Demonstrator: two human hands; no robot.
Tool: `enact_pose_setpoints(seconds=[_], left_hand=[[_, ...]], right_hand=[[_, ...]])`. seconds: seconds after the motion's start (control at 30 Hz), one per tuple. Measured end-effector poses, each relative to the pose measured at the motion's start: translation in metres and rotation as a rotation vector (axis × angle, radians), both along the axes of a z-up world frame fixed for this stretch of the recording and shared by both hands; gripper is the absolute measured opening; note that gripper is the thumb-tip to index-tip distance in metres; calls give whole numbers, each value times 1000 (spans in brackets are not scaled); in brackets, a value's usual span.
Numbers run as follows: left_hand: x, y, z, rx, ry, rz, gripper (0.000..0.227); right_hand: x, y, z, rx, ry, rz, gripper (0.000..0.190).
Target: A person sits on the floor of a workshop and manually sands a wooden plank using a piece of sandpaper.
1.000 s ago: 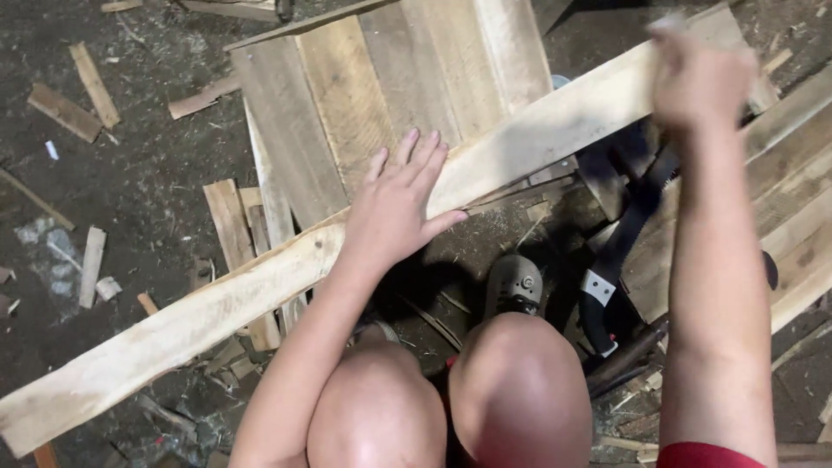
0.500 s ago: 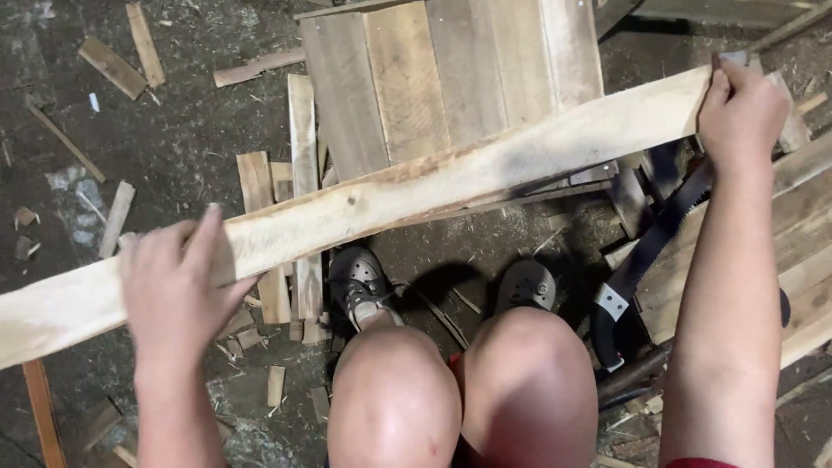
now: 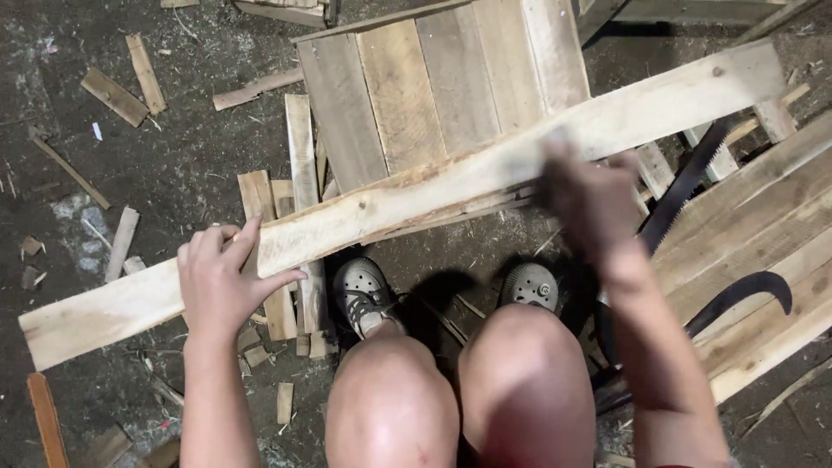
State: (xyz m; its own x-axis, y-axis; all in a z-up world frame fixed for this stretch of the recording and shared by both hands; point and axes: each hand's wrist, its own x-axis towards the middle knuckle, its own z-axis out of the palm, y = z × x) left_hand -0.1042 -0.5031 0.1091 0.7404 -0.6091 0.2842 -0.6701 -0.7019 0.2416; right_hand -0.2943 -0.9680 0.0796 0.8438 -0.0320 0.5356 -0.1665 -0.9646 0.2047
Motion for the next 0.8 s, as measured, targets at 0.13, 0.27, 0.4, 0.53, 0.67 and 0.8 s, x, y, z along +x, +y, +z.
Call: enact_pose_setpoints(seconds=[0.13,0.27,0.4,0.53,0.67,0.8], left_hand=[[-2,0,-2,-26,18,12,93],[-1,1,-2,-6,21,9,93],[-1,0,0,15,25,15,94],[-1,4,1,28,70,20,97],[-1,3,2,40,58,18,96],[3,7,6,94,109,23,95]], right_hand=[[-38,-112,-51,137,-56,-181,18],[-19,-77,-74,-123,-79,-203,26],[-14,22,-37,190,-45,59,38],[-34,-11,-23,237,25,-17,46],[-45,-36,-62,80,-97,-116,34],[-23,26,-25,173,-121,-25,40]])
